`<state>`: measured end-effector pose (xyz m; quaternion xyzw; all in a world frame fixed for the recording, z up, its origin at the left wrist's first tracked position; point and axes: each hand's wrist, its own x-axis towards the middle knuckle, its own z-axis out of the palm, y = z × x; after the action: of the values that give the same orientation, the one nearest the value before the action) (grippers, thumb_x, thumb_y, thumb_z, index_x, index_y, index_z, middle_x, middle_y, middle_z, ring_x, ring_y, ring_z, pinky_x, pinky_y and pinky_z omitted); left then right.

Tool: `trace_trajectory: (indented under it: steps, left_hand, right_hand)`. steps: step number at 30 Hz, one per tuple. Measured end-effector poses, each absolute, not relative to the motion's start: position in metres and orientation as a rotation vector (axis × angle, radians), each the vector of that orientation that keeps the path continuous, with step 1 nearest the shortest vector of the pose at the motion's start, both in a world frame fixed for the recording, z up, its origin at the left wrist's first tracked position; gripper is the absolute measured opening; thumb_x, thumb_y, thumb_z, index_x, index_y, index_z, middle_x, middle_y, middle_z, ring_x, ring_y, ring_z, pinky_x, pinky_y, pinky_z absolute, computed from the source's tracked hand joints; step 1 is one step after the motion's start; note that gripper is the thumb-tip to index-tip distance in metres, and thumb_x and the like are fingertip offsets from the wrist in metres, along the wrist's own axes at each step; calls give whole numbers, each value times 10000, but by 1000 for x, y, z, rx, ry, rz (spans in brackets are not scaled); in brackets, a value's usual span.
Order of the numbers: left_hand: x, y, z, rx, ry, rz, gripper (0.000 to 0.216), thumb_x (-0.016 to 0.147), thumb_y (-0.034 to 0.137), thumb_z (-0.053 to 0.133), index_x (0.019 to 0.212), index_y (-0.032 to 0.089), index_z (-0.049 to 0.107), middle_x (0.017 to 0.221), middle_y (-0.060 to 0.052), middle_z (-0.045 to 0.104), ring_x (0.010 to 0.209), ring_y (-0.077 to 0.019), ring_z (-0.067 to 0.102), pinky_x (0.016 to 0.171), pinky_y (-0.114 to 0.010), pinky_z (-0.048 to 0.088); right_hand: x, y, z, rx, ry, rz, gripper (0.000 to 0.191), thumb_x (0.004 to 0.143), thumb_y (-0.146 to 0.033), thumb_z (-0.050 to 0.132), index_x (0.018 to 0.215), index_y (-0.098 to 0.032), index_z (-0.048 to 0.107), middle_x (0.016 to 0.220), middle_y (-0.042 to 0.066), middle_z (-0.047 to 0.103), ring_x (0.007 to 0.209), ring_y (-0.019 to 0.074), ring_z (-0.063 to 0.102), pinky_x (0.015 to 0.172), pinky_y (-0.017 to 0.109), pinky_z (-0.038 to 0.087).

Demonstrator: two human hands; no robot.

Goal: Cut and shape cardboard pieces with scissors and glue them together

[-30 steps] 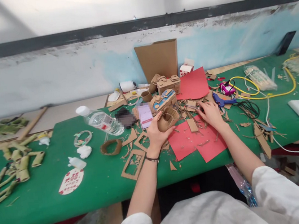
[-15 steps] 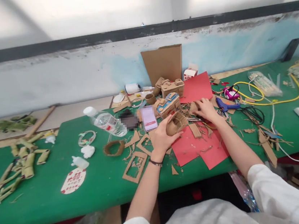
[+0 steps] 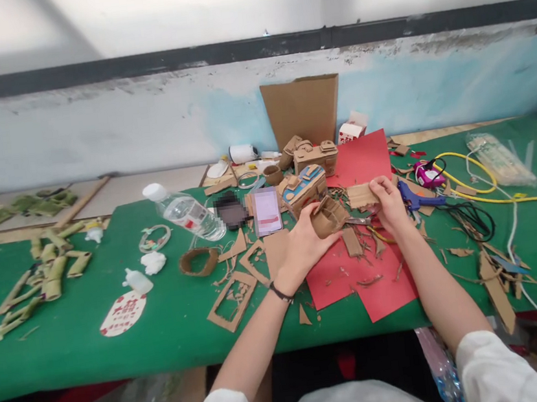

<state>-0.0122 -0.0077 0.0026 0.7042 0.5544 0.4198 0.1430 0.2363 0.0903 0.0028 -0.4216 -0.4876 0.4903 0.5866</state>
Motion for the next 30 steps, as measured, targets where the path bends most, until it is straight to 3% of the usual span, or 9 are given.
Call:
trace_trajectory:
  steps: [2,4,8,11,13,18,22,26,30]
  left_hand:
    - [0,-2,5,2001,1670,1203,951,816,567,973,1568,276,468,1517,-180,701,1325,-418,769,1045,-555,669]
    - [11,5,5,1974,1735,1167,984,791,568,992,1557,254,461,1478,-208,717,1281,-447,784,985,-562,682]
    - [23,19,-3,1973,1741,1171,1070,781,518,1011,1624,270,401,1616,-226,613,1409,-466,709,1027,-593,674]
    - [24,23,-14,1948,1642,1276,1074,785,508,1011,1634,292,389,1646,-203,571,1485,-428,656,1127,-584,642]
    - [22,24,-21,1927,1531,1340,1040,801,517,1000,1615,276,398,1685,-212,536,1552,-403,602,1241,-576,574]
    - [11,26,-31,1829,1216,1363,745,966,600,829,1488,237,440,1805,-260,409,1665,-372,485,1352,-603,463]
    - [7,26,-32,1757,1133,1352,674,1041,705,660,1467,231,441,1697,-254,554,1601,-333,574,1301,-542,532]
    - [8,24,-28,1739,1121,1432,594,1107,631,586,1538,237,482,1583,-192,640,1512,-303,647,1290,-515,549]
    - [7,24,-23,1825,1159,1361,599,1112,577,594,1619,263,529,1570,-172,633,1449,-331,670,1093,-471,687]
  right_hand:
    - [230,85,7,-937,-1092,1157,497,884,-699,811,984,-299,535,795,-62,550,512,102,457,406,235,365]
    - [225,81,10,-892,-1091,1145,494,882,-705,819,1045,-312,567,848,-53,611,526,110,517,433,251,425]
    - [220,73,13,-827,-1213,1094,428,967,-700,740,1064,-292,657,1117,50,750,903,226,754,769,395,660]
    - [217,67,13,-835,-1397,940,319,981,-581,775,1053,-277,709,1196,78,750,1146,265,728,1014,438,628]
    - [215,65,11,-848,-1513,842,226,975,-462,784,1079,-274,714,1231,85,735,1207,275,701,1084,445,586]
    - [208,67,0,-875,-1564,775,128,937,-251,646,1063,-274,648,1224,89,712,1210,278,689,1116,455,551]
    - [198,65,-9,-889,-1497,780,192,867,-184,569,1032,-275,609,1174,82,710,1180,269,685,1117,444,547]
    - [192,63,-8,-868,-1373,785,135,879,-192,566,980,-267,617,1085,70,712,1119,260,691,1063,431,555]
    - [197,64,-5,-882,-1246,777,53,903,-226,588,928,-267,611,1037,58,709,1042,253,693,1022,431,558]
